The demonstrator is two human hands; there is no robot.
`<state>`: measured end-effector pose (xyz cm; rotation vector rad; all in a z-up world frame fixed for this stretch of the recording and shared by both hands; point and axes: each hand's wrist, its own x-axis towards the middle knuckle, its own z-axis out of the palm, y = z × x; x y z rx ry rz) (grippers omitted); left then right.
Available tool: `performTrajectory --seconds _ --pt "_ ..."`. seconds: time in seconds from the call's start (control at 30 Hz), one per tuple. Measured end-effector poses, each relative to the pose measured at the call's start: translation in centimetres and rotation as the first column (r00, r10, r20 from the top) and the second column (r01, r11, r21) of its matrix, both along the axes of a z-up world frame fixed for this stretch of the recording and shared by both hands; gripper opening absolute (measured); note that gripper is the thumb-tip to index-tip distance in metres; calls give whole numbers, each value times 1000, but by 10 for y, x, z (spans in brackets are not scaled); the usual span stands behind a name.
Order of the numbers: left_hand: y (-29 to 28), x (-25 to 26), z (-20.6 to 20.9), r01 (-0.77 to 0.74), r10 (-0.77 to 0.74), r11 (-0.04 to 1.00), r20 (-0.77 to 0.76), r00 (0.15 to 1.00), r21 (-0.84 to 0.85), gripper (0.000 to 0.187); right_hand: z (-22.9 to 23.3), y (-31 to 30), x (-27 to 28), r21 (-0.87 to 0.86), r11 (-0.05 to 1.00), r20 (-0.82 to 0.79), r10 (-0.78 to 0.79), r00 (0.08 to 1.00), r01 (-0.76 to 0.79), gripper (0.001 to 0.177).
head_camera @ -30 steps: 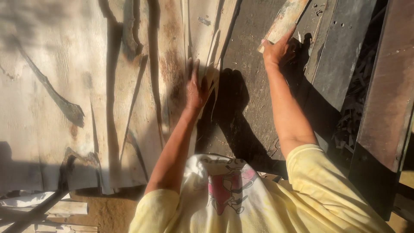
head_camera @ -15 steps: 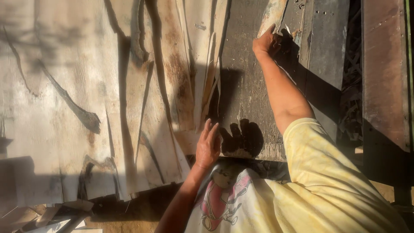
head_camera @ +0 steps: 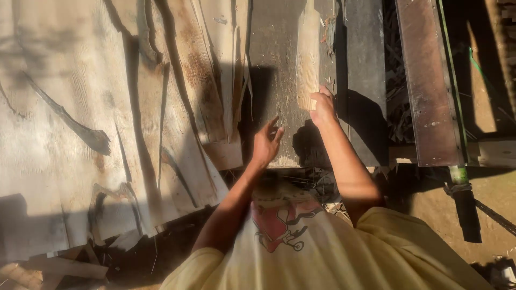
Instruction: Using a manual vertical blade to saw thin pieces of wood into uniform strips.
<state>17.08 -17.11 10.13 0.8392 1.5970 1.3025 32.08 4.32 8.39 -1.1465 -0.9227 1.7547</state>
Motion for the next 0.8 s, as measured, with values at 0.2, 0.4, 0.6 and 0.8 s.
performTrajectory --seconds 0.2,0.4,0.6,0.8 --pt "50 40 -17 -93 61 956 122 991 278 64 -2 -97 62 93 983 67 152 986 -157 47" --pt "37 119 -13 -50 72 940 -54 996 339 40 -15 -131 138 415 889 254 93 963 -195 47" --pt "27 180 -55 -182 179 941 37 983 286 43 -15 -146 199 343 893 511 84 856 -292 42" --pt "-49 151 -6 -211 218 972 -55 974 105 76 120 -107 206 62 949 -24 311 950 -309 61"
